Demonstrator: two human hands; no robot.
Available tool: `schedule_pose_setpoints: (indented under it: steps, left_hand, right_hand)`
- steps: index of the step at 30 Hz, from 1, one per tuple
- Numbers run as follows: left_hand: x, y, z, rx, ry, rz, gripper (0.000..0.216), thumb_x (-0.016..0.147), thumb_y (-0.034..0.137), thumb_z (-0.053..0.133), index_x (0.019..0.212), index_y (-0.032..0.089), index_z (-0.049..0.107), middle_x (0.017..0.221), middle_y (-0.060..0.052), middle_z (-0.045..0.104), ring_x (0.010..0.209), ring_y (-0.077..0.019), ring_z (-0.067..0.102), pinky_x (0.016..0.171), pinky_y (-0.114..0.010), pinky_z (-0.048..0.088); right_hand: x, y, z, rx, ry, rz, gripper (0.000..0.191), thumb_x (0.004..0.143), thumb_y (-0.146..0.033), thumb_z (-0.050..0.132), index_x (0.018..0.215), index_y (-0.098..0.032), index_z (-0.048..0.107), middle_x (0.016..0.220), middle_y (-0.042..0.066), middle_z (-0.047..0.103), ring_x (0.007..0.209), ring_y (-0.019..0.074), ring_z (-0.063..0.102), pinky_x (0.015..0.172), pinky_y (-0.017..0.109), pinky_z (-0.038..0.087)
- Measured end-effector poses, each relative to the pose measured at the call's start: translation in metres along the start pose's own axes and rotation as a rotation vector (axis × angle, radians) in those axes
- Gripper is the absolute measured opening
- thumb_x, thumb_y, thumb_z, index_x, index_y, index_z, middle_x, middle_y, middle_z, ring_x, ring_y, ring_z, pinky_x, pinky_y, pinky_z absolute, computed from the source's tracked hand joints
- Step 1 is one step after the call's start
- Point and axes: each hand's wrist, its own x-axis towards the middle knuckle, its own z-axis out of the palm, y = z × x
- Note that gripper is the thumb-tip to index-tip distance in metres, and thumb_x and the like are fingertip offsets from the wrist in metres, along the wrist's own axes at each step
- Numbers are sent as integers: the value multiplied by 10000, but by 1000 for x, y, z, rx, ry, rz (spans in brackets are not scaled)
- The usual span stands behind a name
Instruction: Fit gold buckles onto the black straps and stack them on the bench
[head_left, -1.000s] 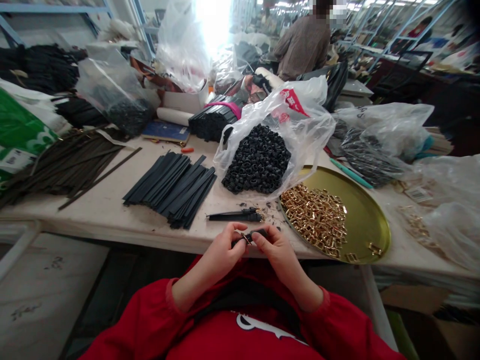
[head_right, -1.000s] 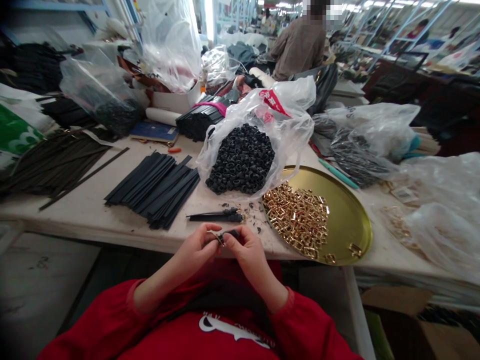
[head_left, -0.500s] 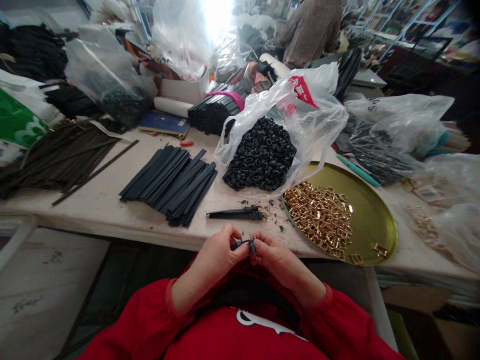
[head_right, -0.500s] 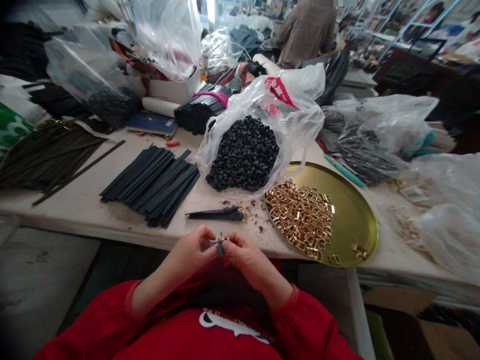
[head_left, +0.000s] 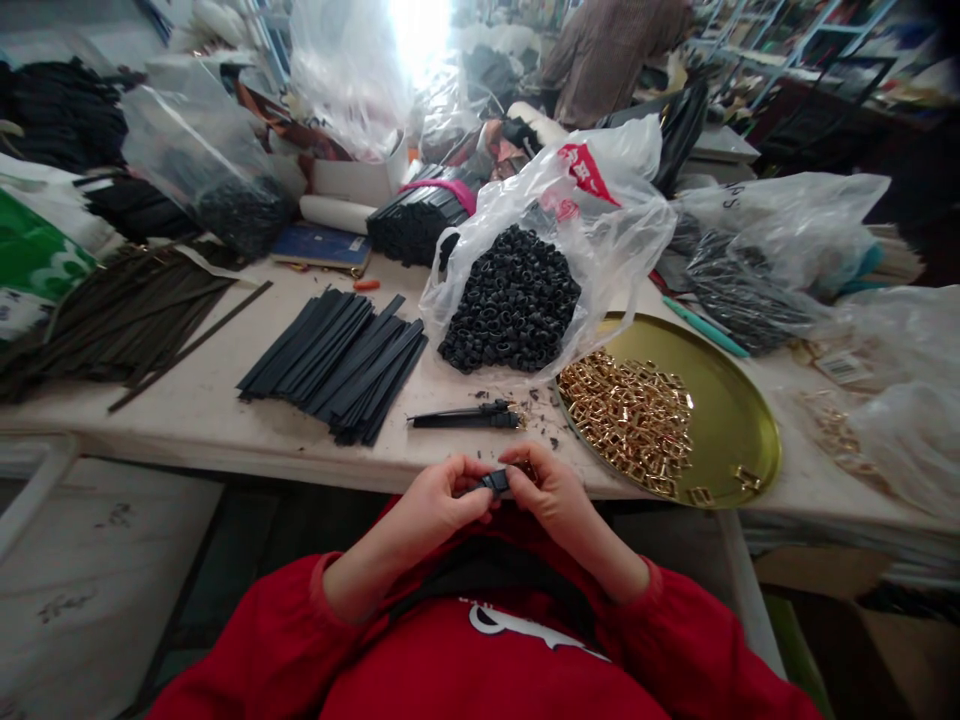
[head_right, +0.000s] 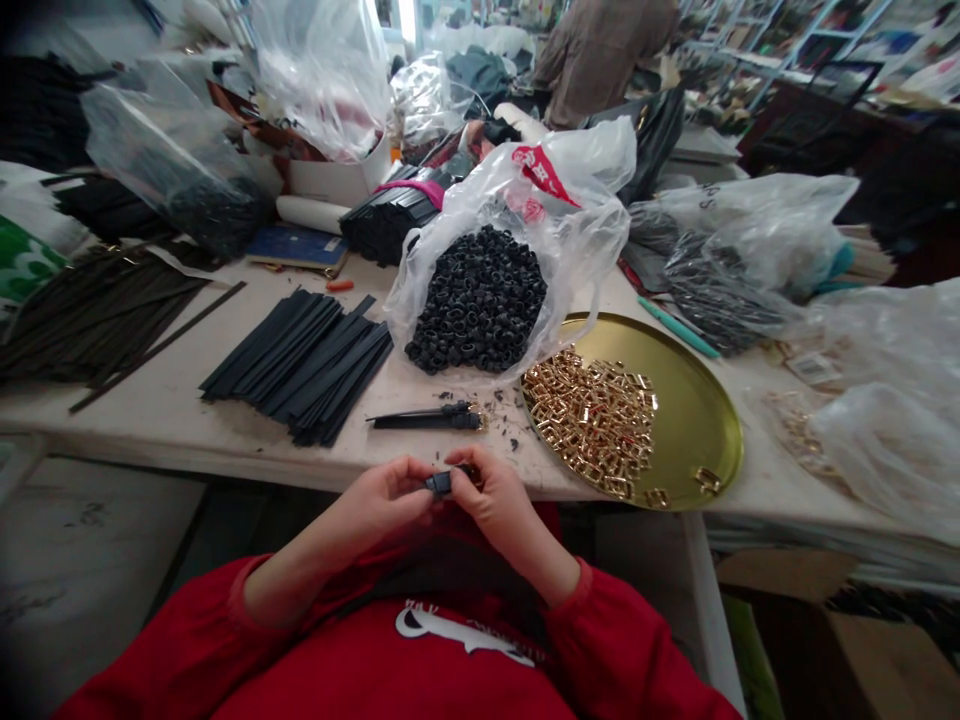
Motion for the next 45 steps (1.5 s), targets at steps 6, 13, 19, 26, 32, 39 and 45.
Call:
schedule_pose_setpoints:
  steps: [6, 13, 19, 26, 32, 39, 45]
  left_hand:
    - [-8, -3, 1, -93, -52, -74, 253, 724, 233, 640, 937, 128, 552, 788, -26, 662, 675, -92, 604, 672, -218, 473]
    - [-9, -14, -1, 113, -89, -37, 241, 729, 257, 629, 930, 128, 594, 764, -15, 653, 654, -108, 596, 630, -231, 476]
    - [-11, -12, -5, 132, -136, -74, 270, 736, 230, 598, 986, 126, 594, 857, -39, 661, 697, -121, 609, 659, -250, 487]
    - [3, 2, -5, 80, -162, -100, 316, 699, 196, 609, 1003, 116, 577, 738, -15, 663, 648, -121, 608, 625, -233, 468]
    - [9, 8, -13, 21, -182, -131, 314, 689, 214, 636, 982, 127, 564, 750, -16, 665, 638, -102, 594, 605, -204, 432]
    - [16, 11, -15, 183, -163, -98, 242, 726, 242, 567, 943, 134, 578, 704, 4, 629, 571, -89, 551, 539, -192, 411]
    - [21, 26, -21, 585, -209, -39, 210, 762, 299, 489, 715, 133, 609, 603, 6, 595, 498, -97, 506, 476, -195, 361]
  right_hand:
    - [-10, -4, -7, -155, -151, -8, 101, 805, -258, 422, 826, -197, 500, 529, -59, 475, 461, 100, 429, 472, 215, 332]
    - [-25, -14, -12, -534, -224, -320, 116, 812, -157, 445, 819, -181, 558, 764, 22, 580, 702, 139, 527, 636, 241, 401]
    - [-26, -11, -12, -617, -286, -278, 55, 799, -158, 483, 794, -184, 532, 713, -3, 573, 646, 126, 509, 588, 225, 373]
    - [-15, -7, -16, -525, -259, -263, 65, 836, -193, 447, 826, -189, 511, 736, 8, 579, 658, 130, 519, 608, 237, 397]
    - [-2, -10, -18, -514, -266, -286, 78, 834, -172, 442, 803, -193, 510, 736, 7, 566, 674, 132, 511, 619, 239, 401]
    - [5, -12, -22, -578, -333, -353, 112, 844, -179, 428, 779, -197, 517, 723, 14, 569, 667, 139, 519, 604, 244, 408]
    - [11, 5, -14, -619, -138, -312, 158, 880, -262, 387, 952, -193, 510, 850, 64, 631, 773, 185, 592, 683, 303, 463]
